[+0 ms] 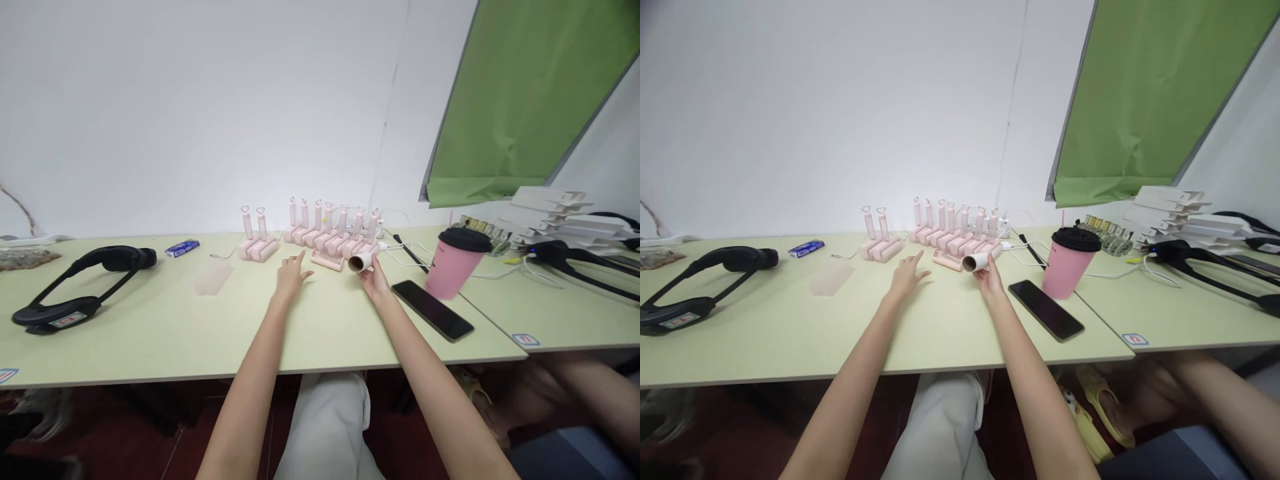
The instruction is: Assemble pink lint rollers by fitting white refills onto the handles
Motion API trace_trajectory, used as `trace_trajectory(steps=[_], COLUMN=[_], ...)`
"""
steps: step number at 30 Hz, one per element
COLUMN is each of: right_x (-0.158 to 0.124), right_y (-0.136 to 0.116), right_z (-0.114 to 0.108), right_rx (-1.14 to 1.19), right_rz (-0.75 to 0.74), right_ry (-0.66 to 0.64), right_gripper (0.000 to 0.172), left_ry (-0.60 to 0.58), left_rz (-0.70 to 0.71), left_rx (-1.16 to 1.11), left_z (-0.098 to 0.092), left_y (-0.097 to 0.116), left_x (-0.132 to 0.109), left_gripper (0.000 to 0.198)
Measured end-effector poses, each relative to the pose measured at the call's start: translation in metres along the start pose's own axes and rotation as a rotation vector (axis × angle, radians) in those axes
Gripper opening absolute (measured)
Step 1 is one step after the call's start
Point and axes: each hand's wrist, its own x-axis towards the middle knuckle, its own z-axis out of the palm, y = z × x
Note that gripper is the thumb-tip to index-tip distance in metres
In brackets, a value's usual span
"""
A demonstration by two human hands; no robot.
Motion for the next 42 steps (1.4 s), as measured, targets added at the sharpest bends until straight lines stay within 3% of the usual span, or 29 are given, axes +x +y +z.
trace_trajectory(steps=[2, 4, 6, 9, 15, 20, 24, 25, 29, 31, 36, 38, 42], right_x=[-0.001, -0.004, -0.007, -0.009, -0.005, -0.010, -0.015, -0.015, -0.011, -0.009, -0.009, -0.011, -0.013], right_y=[-0.005, -0.009, -0.010, -0.009, -0.009, -0.010, -0.011, -0.011, -0.004, 0.002, 0.011, 0.012, 0.012], right_z=[-0.002, -0.002, 0.000, 0.001, -0.003, 0.000, 0.003, 0.003, 0.000, -0.001, 0.002, 0.004, 0.007], right_rx=[0.148, 0.207, 0.215, 0.200, 0.171, 0.132, 0.084, 0.069, -0.005, -0.048, -0.033, -0.035, -0.056], right_rz=[0.106, 0.161, 0.183, 0.210, 0.188, 0.160, 0.129, 0.132, 0.128, 0.117, 0.094, 0.149, 0.248], right_ry=[0.031, 0.010, -0.031, -0.072, -0.146, -0.184, -0.213, -0.214, -0.206, -0.217, -0.283, -0.260, -0.193], right_gripper=[0.029, 0.028, 0.028, 0.028, 0.032, 0.031, 0.028, 0.029, 0.028, 0.028, 0.023, 0.024, 0.027], left_ry=[-0.114, -0.196, -0.200, -0.132, -0.021, 0.011, -0.004, 0.031, 0.387, 0.497, 0.570, 0.589, 0.606], left_rz=[-0.055, -0.051, -0.022, 0.000, 0.080, 0.050, 0.148, 0.203, 0.456, 0.605, 0.918, 0.935, 0.841], left_rx=[0.166, 0.217, 0.208, 0.165, -0.205, -0.276, -0.461, -0.519, -0.736, -0.760, -0.614, -0.596, -0.570], left_z=[-0.003, -0.002, 0.002, 0.011, 0.026, 0.030, 0.033, 0.033, 0.031, 0.030, 0.037, 0.041, 0.045], left_y=[-0.010, -0.016, -0.017, -0.012, -0.008, -0.013, 0.011, 0.021, 0.062, 0.077, 0.090, 0.087, 0.078], left_x=[-0.003, -0.006, -0.009, -0.010, -0.001, 0.003, -0.008, -0.012, -0.025, -0.026, -0.010, -0.003, 0.002], left_gripper=[0.068, 0.052, 0.034, 0.029, 0.071, 0.077, 0.085, 0.086, 0.083, 0.080, 0.062, 0.061, 0.061])
